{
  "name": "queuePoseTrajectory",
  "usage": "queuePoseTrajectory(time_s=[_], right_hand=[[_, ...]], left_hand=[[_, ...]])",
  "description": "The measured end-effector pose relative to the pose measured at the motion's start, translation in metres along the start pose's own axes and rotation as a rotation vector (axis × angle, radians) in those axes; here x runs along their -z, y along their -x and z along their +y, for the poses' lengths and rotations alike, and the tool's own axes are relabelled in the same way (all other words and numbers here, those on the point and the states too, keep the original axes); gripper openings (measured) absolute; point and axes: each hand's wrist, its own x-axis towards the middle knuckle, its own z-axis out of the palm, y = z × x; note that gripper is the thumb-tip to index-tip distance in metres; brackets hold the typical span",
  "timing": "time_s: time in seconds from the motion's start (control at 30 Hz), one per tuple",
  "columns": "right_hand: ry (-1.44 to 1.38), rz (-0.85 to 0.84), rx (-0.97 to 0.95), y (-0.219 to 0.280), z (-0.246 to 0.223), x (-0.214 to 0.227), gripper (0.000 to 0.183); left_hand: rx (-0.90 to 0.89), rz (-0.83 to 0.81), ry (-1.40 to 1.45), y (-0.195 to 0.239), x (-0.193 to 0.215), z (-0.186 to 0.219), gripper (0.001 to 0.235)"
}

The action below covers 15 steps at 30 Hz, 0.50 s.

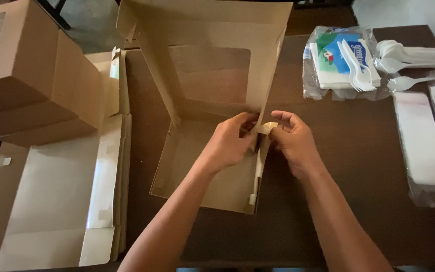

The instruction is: The person folds a flat cardboard box into a three-dimensional container with a clear window on the lid. They fold side flaps, tuck tabs into slots, and secure the lid by folding and tucking the top flaps. The completed box is placed on the table.

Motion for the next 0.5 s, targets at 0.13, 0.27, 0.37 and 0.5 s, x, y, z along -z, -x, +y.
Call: queuePoseTrajectory(time_s=[0.13,0.27,0.37,0.5], right_hand=[[-0.092,0.015,-0.026,0.005,-0.004,-0.003,0.052],[-0.127,-0.002,-0.055,0.003,-0.002,-0.002,0.051],[-0.148,-0.029,-0.085,0.001,0.000,0.001,0.051],[-0.164,-0.027,-0.095,-0.004,0.004,0.000,0.051]], left_hand=[[-0.027,0.023,0.000,-0.003,-0.001,-0.004,0.046],[0.013,0.015,-0.035,-0.001,0.000,0.000,0.043],[0.018,0.019,-0.026,-0.006,-0.002,-0.011,0.041],[0.017,0.039,-0.022,-0.005,-0.001,-0.007,0.037]])
